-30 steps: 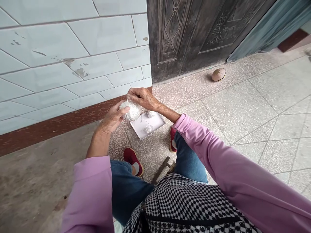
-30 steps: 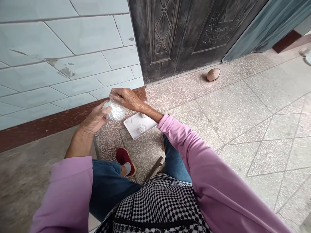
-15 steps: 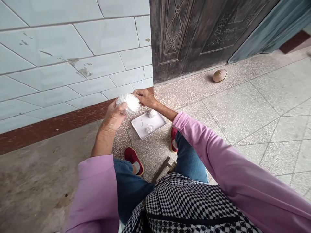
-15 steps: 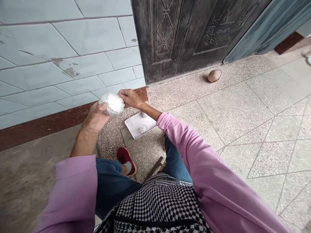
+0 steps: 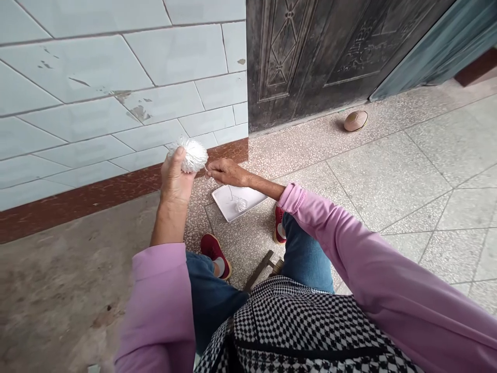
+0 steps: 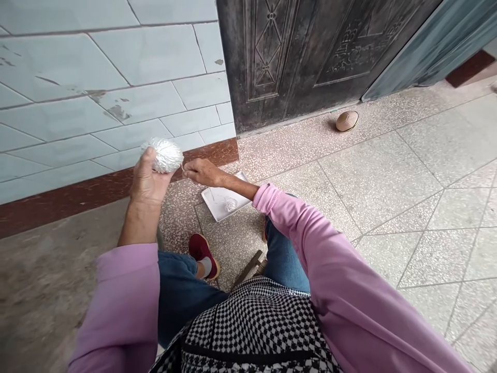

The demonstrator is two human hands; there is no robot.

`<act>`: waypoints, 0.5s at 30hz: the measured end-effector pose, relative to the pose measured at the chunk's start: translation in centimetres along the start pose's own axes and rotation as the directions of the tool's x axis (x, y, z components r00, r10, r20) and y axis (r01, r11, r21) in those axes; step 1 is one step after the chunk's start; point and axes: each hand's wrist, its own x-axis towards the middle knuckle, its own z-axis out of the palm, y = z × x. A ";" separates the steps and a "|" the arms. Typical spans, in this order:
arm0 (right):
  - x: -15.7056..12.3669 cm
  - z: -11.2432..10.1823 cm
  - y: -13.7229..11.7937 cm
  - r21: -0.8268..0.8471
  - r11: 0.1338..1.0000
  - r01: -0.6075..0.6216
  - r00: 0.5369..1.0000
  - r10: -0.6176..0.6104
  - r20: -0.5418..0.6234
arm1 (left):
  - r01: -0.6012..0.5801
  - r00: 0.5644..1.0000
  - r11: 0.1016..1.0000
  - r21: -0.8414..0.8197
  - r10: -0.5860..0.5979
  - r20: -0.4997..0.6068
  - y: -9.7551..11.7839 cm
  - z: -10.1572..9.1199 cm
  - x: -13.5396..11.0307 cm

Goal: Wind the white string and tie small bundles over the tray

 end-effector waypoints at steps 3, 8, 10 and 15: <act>-0.7 0.1 -1.3 0.003 1.000 0.015 0.999 -0.015 0.035 | -0.008 1.000 0.997 0.081 0.010 -0.023 -0.8 -1.0 0.8; -1.2 -1.1 -2.2 0.106 0.994 -0.004 1.000 0.003 0.017 | -0.117 0.991 0.940 0.320 0.132 -0.026 -1.9 -2.1 1.9; -1.1 -1.7 -1.9 0.158 0.987 0.006 1.000 -0.003 -0.017 | -0.157 0.986 0.885 0.437 0.169 0.013 -1.9 -2.2 1.9; -0.2 -3.6 0.2 0.236 0.966 0.105 0.979 -0.059 -0.195 | -0.001 0.996 0.891 0.454 -0.037 0.076 -0.8 -1.3 0.4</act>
